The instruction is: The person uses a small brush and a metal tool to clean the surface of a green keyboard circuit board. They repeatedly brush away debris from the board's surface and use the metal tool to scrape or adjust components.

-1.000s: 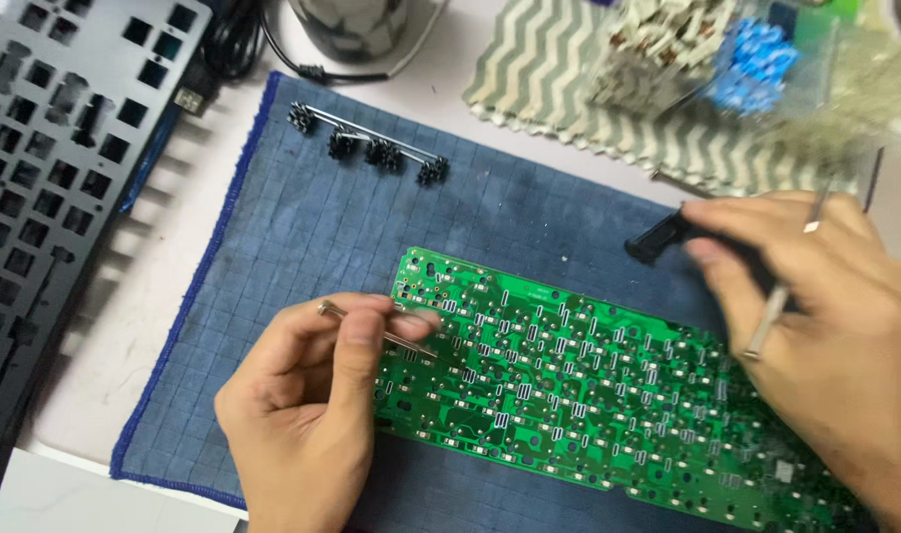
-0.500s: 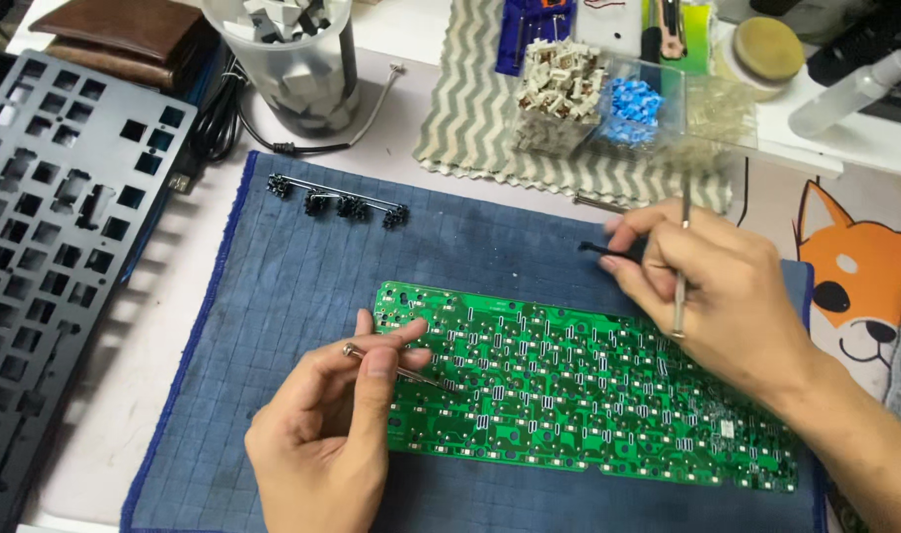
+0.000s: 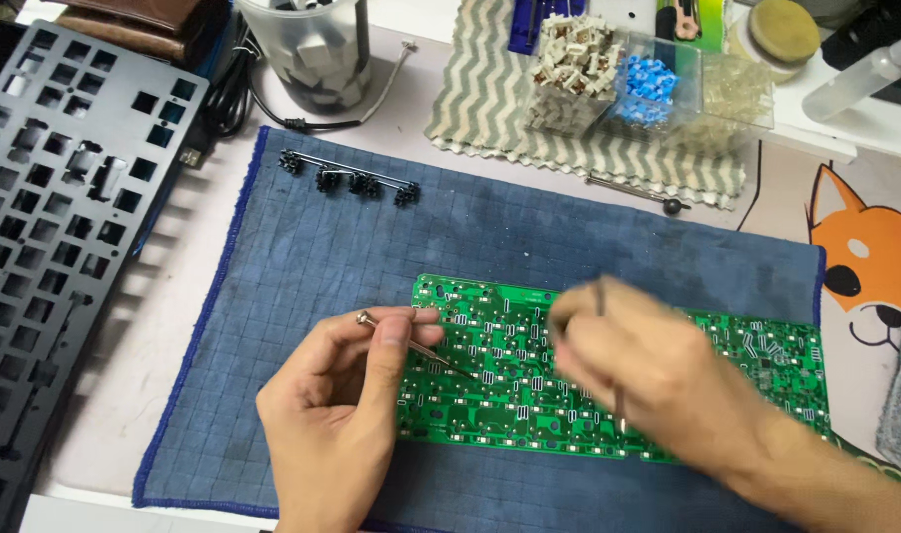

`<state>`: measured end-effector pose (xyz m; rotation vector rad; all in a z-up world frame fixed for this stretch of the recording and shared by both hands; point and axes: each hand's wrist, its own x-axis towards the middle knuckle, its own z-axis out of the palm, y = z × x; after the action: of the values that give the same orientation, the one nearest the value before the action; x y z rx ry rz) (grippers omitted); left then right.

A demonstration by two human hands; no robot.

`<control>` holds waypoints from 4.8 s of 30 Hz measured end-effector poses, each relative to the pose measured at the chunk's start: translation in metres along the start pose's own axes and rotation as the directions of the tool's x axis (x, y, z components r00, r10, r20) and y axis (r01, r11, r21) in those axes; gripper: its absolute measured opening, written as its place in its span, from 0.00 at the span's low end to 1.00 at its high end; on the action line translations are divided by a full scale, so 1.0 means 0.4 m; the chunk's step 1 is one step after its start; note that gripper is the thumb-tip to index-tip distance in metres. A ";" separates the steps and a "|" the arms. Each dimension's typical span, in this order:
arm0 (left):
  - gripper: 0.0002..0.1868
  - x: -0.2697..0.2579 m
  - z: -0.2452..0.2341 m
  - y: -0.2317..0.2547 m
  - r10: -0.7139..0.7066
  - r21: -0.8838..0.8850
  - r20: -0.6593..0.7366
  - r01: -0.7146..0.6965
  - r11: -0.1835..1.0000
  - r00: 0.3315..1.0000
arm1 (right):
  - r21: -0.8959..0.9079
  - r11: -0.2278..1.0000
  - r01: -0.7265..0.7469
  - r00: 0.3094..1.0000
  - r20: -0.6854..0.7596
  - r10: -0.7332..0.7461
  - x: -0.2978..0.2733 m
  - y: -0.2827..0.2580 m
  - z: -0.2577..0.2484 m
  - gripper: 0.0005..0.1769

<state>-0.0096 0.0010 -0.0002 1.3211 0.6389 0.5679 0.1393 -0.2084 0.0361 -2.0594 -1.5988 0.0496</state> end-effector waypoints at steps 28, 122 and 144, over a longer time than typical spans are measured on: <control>0.06 -0.005 0.001 -0.015 0.106 0.165 0.081 -0.118 0.979 0.991 | 0.466 0.882 -0.063 0.982 0.188 -0.029 -0.003 0.055 0.007 0.14; 0.07 -0.009 0.020 0.006 0.070 0.323 0.228 -0.143 0.936 0.971 | 0.295 0.880 -0.372 0.903 -0.104 0.417 -0.029 -0.084 0.113 0.33; 0.07 -0.009 0.016 0.003 0.071 0.309 0.239 -0.145 0.940 0.968 | 0.294 0.885 -0.361 0.904 -0.122 0.409 -0.034 -0.086 0.121 0.33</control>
<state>-0.0076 -0.0059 0.0023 1.7128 0.4860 0.4033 0.0880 -0.1969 0.0052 -2.0699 -0.9925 0.2019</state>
